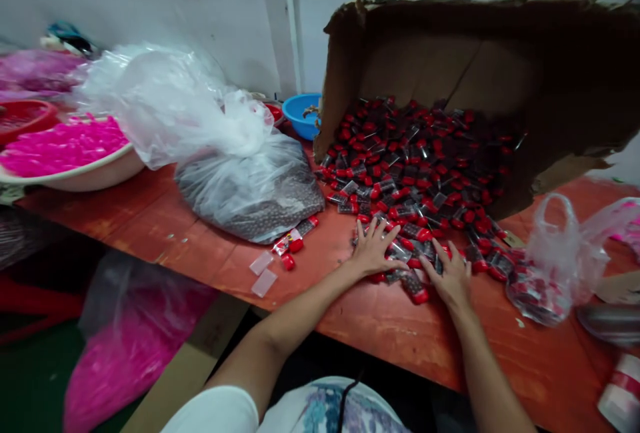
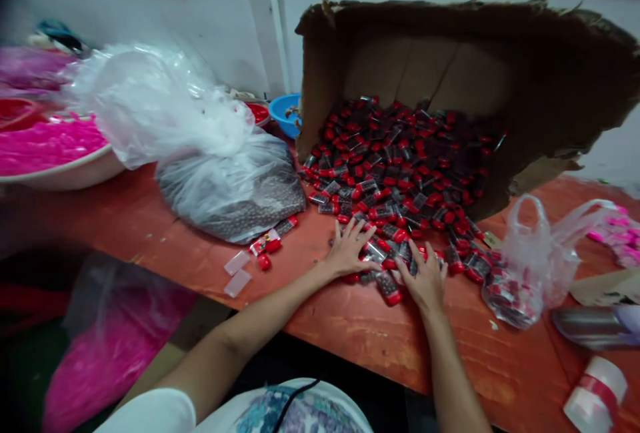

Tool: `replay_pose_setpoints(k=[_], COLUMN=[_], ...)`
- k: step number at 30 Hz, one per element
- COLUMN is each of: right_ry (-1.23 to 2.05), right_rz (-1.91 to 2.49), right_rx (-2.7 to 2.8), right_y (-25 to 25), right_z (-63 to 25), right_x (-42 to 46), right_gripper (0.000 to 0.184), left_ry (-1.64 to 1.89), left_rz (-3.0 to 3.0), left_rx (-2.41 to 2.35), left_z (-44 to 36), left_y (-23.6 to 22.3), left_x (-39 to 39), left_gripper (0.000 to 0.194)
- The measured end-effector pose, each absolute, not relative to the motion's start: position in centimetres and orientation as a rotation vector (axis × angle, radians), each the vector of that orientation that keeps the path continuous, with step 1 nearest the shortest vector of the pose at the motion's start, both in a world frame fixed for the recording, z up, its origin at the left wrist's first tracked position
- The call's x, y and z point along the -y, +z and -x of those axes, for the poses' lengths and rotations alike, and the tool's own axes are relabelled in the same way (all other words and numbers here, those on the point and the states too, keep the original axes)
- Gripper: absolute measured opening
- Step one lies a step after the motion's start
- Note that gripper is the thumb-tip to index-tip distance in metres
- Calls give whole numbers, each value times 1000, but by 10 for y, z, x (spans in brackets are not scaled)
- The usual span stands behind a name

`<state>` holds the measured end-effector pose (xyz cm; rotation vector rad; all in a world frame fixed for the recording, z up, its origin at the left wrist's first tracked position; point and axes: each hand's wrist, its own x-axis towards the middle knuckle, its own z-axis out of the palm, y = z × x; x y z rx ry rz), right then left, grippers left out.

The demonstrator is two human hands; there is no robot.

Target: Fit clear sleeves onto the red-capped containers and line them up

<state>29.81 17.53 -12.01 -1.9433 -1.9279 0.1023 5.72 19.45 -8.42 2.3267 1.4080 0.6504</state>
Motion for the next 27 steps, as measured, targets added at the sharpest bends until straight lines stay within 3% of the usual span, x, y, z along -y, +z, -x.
replay_pose_setpoints(k=[5, 10, 15, 22, 27], right_ry=[80, -17, 106, 226, 291], right_rz=[1919, 1568, 1344, 1168, 1110], right_rx=[1840, 1662, 1798, 1961, 2020], right_y=[-110, -95, -94, -102, -106], right_z=[-292, -265, -222, -174, -154], right_x=[-161, -123, -78, -41, -29], right_gripper=[66, 41, 22, 26, 29], left_ry=[835, 947, 654, 165, 213], left_rz=[-2237, -2018, -1851, -1875, -1921], left_rx=[-1610, -2010, -2328, -2354, -2327], left_z=[1, 90, 147, 152, 152], left_y=[-73, -74, -75, -61, -61], left_x=[-163, -118, -104, -123, -124], left_gripper=[61, 30, 31, 30, 30])
